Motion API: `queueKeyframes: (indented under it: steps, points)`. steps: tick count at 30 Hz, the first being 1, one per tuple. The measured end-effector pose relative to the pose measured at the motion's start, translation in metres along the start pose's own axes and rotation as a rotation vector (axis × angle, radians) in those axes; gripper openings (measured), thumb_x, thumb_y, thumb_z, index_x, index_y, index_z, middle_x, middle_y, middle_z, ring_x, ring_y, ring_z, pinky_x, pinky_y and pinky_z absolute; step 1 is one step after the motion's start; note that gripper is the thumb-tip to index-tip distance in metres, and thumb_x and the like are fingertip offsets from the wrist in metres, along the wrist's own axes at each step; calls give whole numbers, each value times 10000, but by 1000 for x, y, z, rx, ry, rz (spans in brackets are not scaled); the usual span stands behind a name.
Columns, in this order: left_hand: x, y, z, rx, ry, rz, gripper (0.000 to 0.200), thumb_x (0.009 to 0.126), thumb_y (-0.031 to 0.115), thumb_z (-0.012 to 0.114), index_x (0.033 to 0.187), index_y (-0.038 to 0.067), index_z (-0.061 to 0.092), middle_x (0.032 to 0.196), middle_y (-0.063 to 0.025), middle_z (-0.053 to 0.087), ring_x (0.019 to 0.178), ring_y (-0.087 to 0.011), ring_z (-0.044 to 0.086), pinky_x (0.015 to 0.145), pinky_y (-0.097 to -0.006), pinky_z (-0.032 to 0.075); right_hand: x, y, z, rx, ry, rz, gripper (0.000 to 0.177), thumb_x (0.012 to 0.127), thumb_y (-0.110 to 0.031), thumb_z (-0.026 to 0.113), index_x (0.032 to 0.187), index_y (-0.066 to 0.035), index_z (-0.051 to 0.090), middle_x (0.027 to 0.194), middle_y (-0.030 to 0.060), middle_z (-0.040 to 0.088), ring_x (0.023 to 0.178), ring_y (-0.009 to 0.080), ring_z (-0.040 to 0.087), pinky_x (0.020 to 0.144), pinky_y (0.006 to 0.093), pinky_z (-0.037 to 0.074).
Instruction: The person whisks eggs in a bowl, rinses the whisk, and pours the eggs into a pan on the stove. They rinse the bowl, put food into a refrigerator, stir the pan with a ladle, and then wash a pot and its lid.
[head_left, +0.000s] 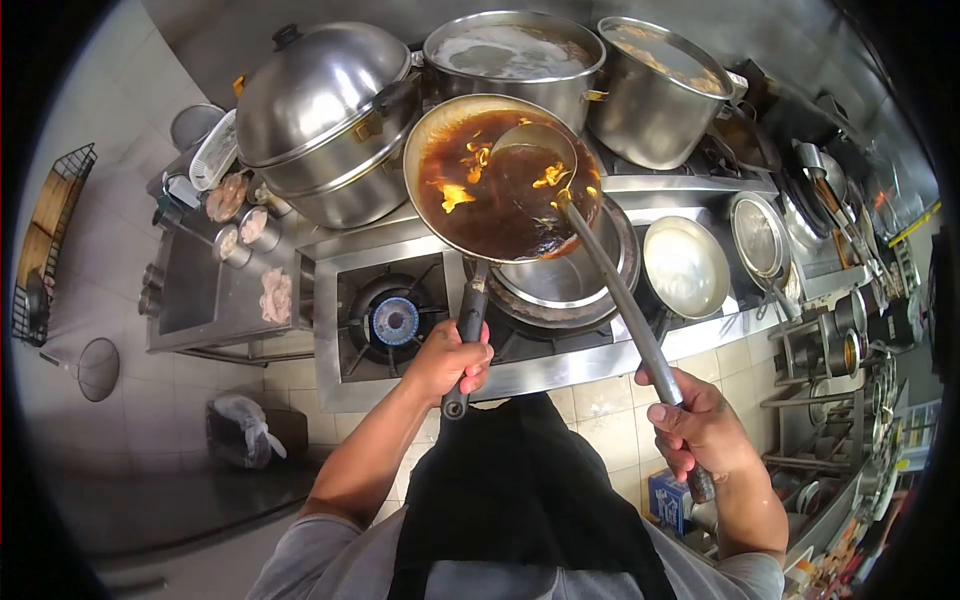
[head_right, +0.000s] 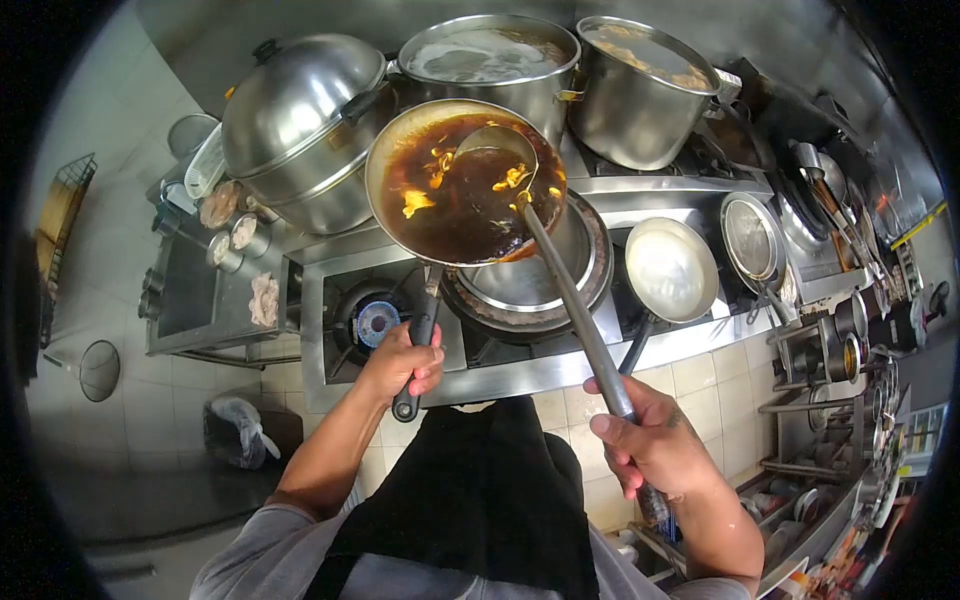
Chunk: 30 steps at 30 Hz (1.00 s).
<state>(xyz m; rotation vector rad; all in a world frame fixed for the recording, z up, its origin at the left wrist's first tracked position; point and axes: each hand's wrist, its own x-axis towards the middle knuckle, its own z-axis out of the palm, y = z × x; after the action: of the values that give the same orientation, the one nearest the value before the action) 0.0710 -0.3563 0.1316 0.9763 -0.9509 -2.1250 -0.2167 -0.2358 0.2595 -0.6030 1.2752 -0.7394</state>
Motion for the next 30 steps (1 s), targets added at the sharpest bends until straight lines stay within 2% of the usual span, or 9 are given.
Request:
queueKeyframes:
  steps: [4,6,22,30]
  points:
    - [7,-2,-1,-10,-11,15,170,781,-7,576,831,65,430,539,-17,411,359,-122,396,351,-271,305,1,0,-6,-10,20,2,369,894,-66,590,1246,-33,482,543,-5,398,339,81,392,306,230,355]
    - [8,-1,-1,-6,-17,16,169,782,-7,574,829,66,429,539,-18,412,359,-124,398,350,-271,308,0,-1,-7,-21,22,-6,379,900,-90,599,1241,2,464,522,-15,427,350,73,382,325,232,387]
    - [5,7,-8,32,-26,69,147,791,-22,547,823,68,435,541,-19,414,355,-130,410,343,-269,321,-4,3,-5,5,68,-42,385,890,-77,604,1243,4,471,535,-3,432,348,79,401,321,232,373]
    - [0,8,-13,51,-27,67,148,782,-22,552,812,56,429,532,-23,421,351,-134,414,340,-271,324,-10,6,2,-82,120,-68,391,889,-102,624,1238,2,483,548,-3,438,351,78,409,333,221,365]
